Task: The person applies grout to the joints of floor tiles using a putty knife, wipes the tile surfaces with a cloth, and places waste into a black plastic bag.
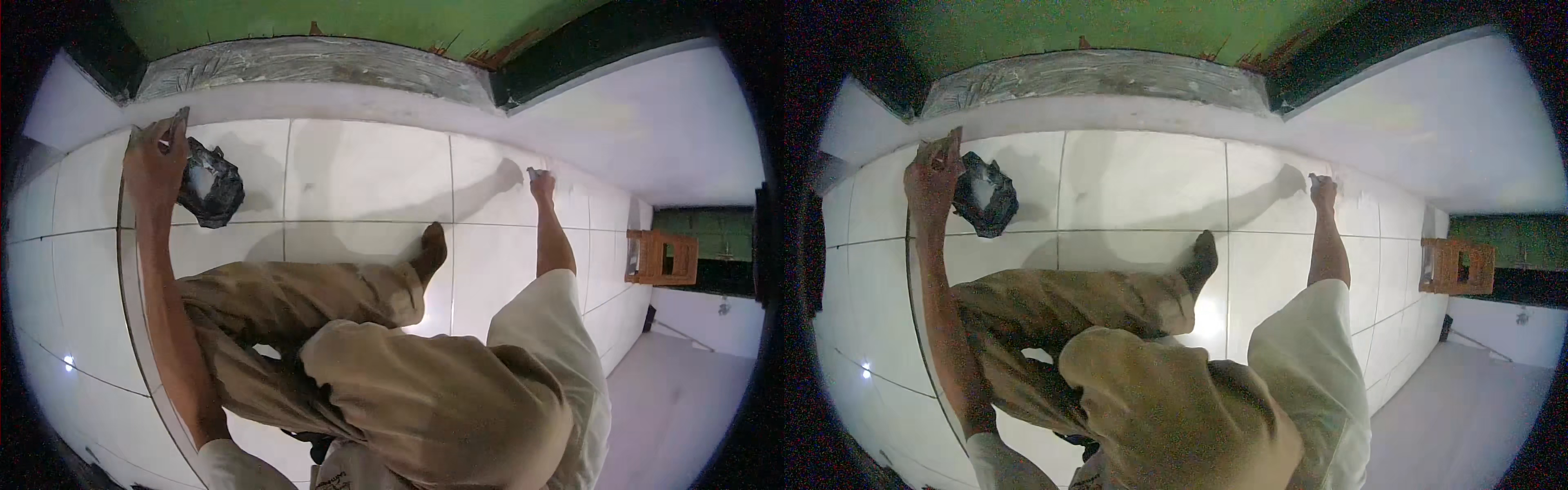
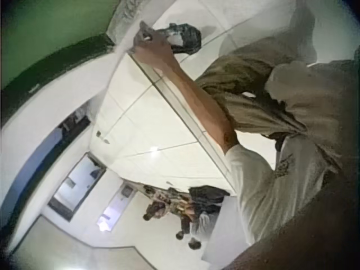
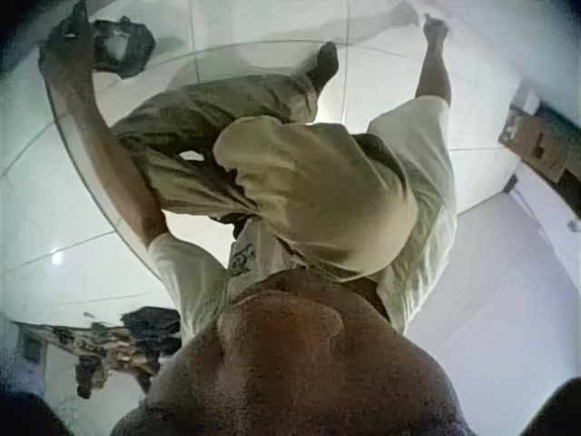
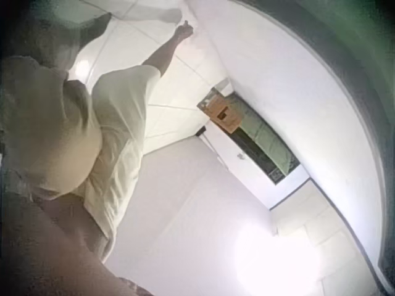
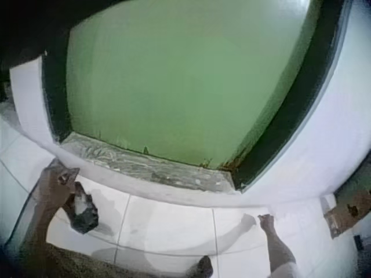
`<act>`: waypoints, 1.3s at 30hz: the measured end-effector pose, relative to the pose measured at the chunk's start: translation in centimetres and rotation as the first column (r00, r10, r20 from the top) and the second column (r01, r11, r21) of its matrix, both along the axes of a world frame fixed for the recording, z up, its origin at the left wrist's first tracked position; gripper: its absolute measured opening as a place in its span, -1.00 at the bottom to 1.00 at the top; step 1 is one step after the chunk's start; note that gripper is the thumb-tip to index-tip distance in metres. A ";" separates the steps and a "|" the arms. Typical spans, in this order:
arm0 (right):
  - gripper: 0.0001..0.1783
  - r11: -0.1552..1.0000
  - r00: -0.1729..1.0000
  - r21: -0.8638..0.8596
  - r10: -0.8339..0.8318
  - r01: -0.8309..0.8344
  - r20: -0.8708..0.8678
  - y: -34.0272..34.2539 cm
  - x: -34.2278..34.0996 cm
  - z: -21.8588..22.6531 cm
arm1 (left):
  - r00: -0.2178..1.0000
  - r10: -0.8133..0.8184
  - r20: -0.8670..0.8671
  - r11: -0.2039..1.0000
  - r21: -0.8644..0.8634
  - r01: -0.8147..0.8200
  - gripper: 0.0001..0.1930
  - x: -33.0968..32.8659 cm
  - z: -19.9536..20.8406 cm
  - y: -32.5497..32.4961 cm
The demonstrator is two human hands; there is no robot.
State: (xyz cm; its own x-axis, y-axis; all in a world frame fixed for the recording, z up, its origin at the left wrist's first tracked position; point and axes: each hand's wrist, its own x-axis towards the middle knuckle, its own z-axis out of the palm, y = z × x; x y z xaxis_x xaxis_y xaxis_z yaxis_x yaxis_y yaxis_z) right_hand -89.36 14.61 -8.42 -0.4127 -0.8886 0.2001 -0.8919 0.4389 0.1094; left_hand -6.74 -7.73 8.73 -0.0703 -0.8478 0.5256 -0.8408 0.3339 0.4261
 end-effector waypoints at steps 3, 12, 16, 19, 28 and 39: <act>-0.78 0.999 0.981 -0.046 0.011 -0.002 0.196 -1.2 -0.1 -1.2 | 1.000 -0.020 -0.011 0.997 0.074 0.021 -0.79 0.2 2.2 1.7; -0.73 0.973 0.998 -0.226 -0.033 0.044 0.052 -7.1 -1.4 -5.8 | 0.996 0.060 0.071 0.992 0.110 -0.068 -0.82 -0.6 4.3 4.0; -0.79 0.969 1.000 -0.247 0.002 -0.004 -0.009 -10.7 7.5 -9.4 | 0.999 0.010 0.047 0.995 0.094 -0.015 -0.81 -3.4 3.7 3.4; -0.72 0.954 0.961 -0.207 0.245 -0.216 0.130 -11.9 22.0 -8.5 | 0.997 0.020 0.069 0.987 0.161 -0.031 -0.79 -2.3 3.1 3.8; -0.86 0.969 0.960 -0.246 0.091 -0.025 0.263 -11.0 16.3 -2.9 | 0.995 0.047 0.088 0.984 0.168 -0.061 -0.74 -0.7 3.2 4.0; -0.74 0.880 0.853 -0.224 0.465 -0.418 0.237 -12.1 20.5 -6.5 | 0.999 -0.023 0.032 0.991 0.129 0.019 -0.81 -1.9 2.6 3.5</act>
